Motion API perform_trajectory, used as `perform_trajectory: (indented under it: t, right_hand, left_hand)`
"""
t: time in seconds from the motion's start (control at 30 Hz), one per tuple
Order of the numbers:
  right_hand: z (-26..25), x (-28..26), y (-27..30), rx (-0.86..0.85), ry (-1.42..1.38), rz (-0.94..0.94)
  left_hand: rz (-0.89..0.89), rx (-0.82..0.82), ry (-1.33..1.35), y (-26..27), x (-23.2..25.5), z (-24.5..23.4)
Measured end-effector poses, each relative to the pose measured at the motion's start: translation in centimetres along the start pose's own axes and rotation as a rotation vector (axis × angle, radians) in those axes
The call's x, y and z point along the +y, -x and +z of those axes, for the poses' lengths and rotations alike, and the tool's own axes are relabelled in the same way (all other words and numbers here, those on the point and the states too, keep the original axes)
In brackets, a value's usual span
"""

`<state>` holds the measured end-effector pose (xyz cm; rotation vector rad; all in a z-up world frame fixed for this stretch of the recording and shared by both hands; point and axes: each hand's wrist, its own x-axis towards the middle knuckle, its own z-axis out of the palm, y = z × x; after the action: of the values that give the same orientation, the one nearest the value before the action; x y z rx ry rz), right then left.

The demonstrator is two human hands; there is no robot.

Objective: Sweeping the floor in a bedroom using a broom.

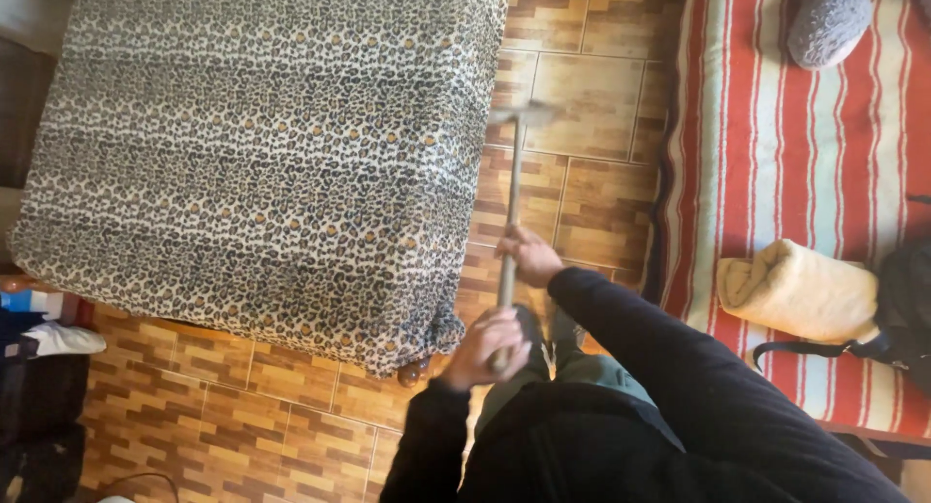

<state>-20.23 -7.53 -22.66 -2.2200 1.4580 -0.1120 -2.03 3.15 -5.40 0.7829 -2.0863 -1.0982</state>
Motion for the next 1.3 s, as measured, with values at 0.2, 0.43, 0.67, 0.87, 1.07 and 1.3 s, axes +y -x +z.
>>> perform_trajectory:
  t: [0.2,0.43,0.67,0.87,1.07,1.3]
  right_hand:
    - [-7.4,-10.9,6.2,0.264,-0.741,-0.503]
    - [-4.3,-8.5,5.4,0.252,-0.574,-0.589]
    - [-8.4,0.4,-3.6,0.232,-0.32,-0.028]
    - [-0.1,6.2,-3.6,-0.186,0.249,0.068]
    - [-5.8,-1.6,3.0,0.029,-0.408,-0.148]
    - [-7.4,-11.9,9.3,0.033,-0.602,-0.47]
  left_hand:
    - [0.131,-0.122,-0.052,-1.8,15.8,-10.9]
    - [0.397,-0.286,0.37,-5.5,19.3,-11.2]
    - [0.115,0.025,-0.137,-6.0,2.2,-1.6]
    - [-0.173,-0.063,0.027,-4.5,-6.5,5.3]
    - [0.127,-0.271,0.002,-3.1,6.2,-3.4]
    - [0.341,-0.315,0.191,-3.2,18.7,-11.9]
